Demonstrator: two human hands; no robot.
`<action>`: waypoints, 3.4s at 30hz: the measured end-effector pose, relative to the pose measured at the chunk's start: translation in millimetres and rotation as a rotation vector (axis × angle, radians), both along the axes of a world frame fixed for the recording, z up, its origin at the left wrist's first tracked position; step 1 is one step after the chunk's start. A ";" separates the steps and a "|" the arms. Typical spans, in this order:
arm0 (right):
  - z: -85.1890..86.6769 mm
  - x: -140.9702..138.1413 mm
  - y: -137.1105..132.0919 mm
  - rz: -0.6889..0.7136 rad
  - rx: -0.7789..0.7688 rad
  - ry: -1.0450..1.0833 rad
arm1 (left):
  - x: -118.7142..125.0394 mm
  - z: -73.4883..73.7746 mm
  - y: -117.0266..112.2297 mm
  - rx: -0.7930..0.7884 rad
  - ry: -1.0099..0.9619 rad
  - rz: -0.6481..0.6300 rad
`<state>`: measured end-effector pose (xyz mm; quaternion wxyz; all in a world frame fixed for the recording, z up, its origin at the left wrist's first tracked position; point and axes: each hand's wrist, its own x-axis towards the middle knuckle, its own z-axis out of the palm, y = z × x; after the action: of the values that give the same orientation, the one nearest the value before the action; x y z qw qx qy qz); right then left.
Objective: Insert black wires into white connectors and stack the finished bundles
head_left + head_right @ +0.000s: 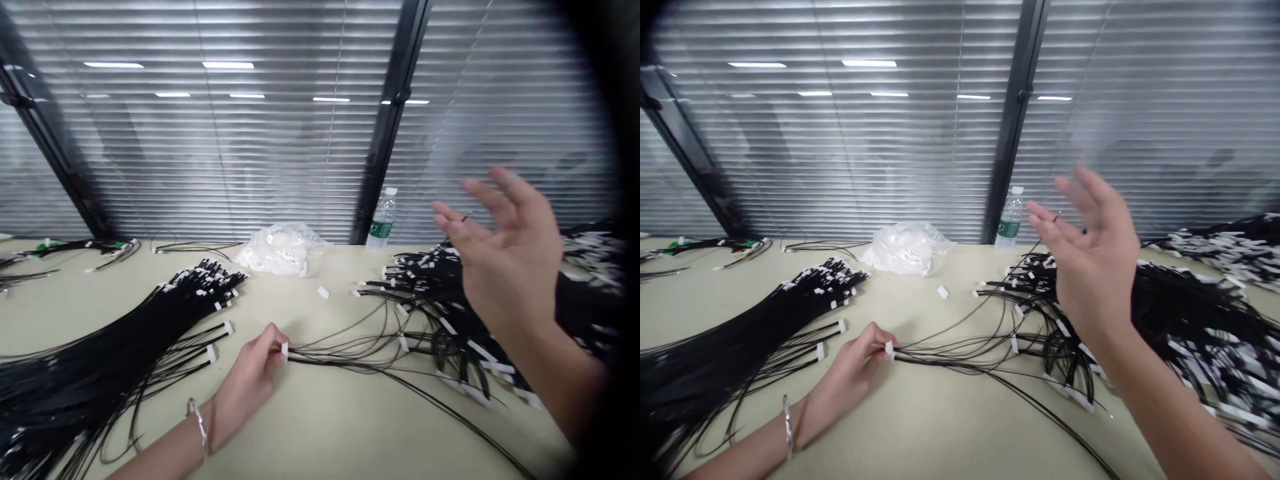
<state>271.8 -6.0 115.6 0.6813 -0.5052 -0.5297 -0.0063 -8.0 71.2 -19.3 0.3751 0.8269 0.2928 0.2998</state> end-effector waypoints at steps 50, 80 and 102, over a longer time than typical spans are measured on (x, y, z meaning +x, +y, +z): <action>-143.4 -106.1 20.2 0.327 -0.471 -0.381 | 3.9 -4.0 7.9 -0.405 -0.223 -0.165; -144.3 -102.3 19.5 0.267 -0.331 -0.803 | 2.8 -4.0 11.8 -0.513 -0.224 -0.187; -158.0 -95.6 21.0 0.153 -0.258 -1.151 | 3.2 -2.2 12.0 -0.505 -0.182 -0.241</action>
<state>176.2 15.0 -42.4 0.2162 -0.4595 -0.8454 -0.1657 -4.8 83.2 -21.6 0.6267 0.7058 0.2230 0.2437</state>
